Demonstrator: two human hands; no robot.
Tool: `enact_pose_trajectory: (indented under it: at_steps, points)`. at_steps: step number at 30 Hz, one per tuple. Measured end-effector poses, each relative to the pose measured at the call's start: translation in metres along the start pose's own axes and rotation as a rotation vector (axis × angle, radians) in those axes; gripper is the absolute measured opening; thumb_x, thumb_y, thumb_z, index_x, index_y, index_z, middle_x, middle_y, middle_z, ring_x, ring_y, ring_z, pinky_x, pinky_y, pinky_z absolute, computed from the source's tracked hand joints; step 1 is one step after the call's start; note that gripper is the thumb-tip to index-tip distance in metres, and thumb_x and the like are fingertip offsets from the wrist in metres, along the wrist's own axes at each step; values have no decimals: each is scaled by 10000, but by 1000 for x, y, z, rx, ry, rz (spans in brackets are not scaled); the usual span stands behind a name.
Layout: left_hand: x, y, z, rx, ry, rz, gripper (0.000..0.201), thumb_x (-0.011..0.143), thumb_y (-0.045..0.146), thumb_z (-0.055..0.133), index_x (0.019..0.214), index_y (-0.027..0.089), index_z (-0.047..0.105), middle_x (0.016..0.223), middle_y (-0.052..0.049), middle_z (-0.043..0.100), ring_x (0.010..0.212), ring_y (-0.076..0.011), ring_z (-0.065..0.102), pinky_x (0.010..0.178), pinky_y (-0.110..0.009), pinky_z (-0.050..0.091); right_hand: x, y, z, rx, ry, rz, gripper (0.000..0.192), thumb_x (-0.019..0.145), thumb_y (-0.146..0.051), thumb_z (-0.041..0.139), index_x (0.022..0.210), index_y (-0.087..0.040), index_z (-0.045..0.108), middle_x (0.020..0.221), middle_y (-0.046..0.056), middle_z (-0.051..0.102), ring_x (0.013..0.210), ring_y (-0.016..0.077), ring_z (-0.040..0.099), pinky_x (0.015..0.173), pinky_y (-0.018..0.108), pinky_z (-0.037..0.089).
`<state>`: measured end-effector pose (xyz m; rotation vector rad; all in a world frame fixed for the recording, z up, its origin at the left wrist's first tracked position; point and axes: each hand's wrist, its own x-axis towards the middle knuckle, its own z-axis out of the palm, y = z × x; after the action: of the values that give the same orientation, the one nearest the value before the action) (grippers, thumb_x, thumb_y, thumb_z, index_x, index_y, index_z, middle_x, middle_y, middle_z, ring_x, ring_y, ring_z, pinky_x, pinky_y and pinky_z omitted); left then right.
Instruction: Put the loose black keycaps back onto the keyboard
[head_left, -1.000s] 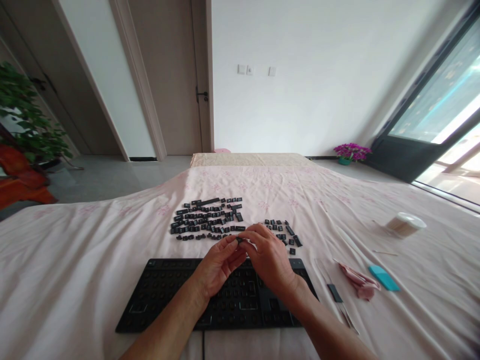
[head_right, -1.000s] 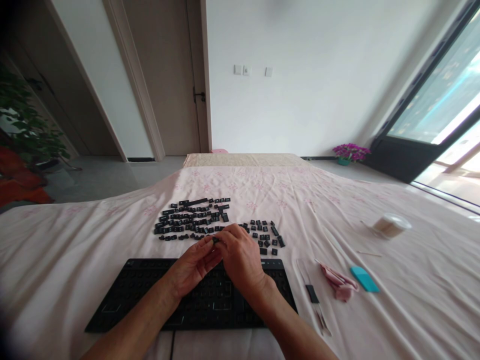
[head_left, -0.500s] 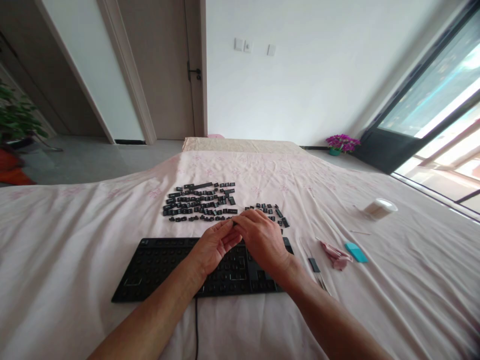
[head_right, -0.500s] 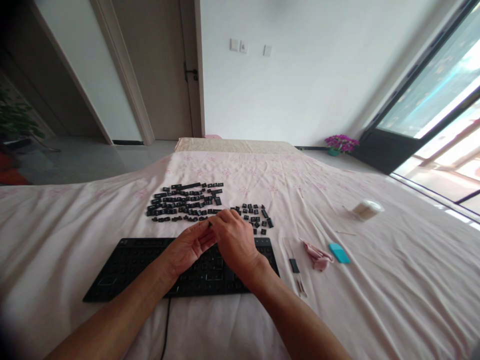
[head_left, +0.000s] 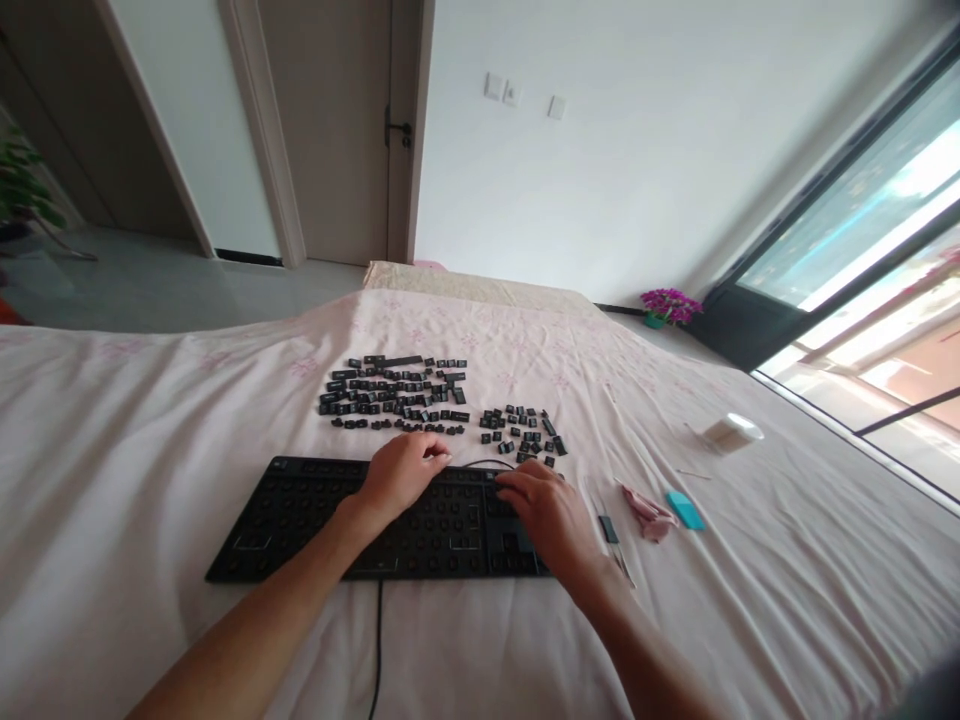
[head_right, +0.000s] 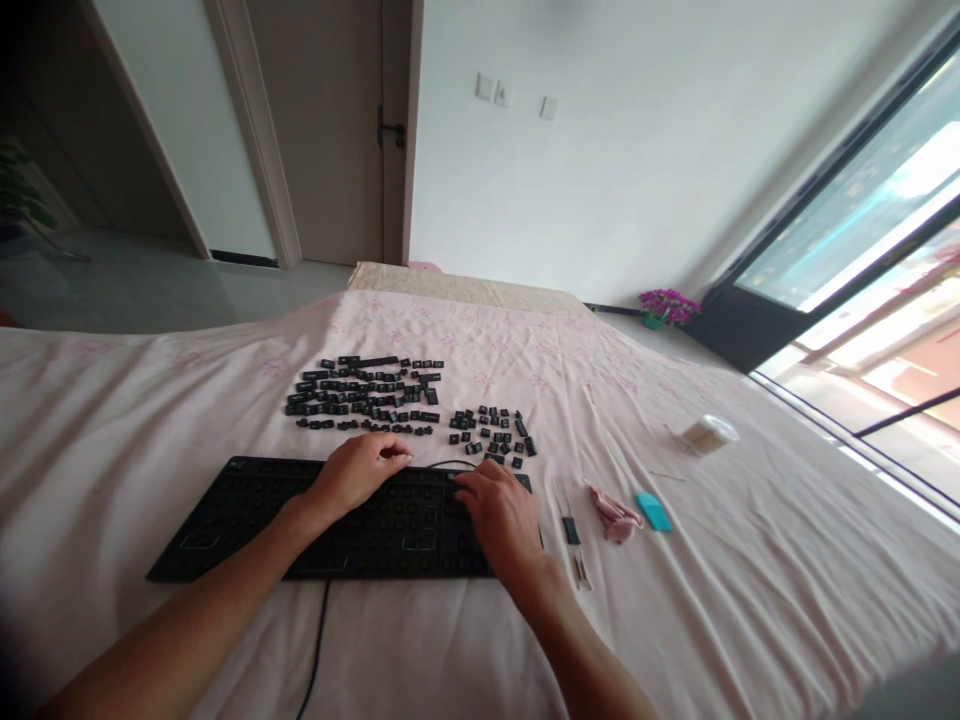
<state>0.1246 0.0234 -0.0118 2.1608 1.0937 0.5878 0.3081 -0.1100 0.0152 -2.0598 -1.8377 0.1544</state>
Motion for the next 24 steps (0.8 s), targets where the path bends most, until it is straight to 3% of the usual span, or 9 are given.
enact_pose_trajectory:
  at_steps: [6,13,24]
  points:
    - [-2,-6,7,149,-80,15,168,833,338,576,812,226,699,873,-18,721,871,-181,628,748,-253,385,-5,0,15,-83,20,-41,203,910,-235,544,1030,-272,704,930,27,639,908,177,593,760,252,447]
    - [-1,-10,10,206,-80,-12,162,830,375,580,813,249,680,879,9,714,858,-168,629,695,-244,372,-7,3,27,-198,63,-108,211,927,-236,532,1066,-288,682,909,15,642,871,158,588,683,235,420]
    - [-1,-11,11,233,-74,-20,178,830,411,570,812,268,674,881,29,715,855,-164,633,663,-245,355,-1,2,21,-348,-61,-214,217,952,-199,466,1027,-254,662,861,3,605,793,137,572,612,248,352]
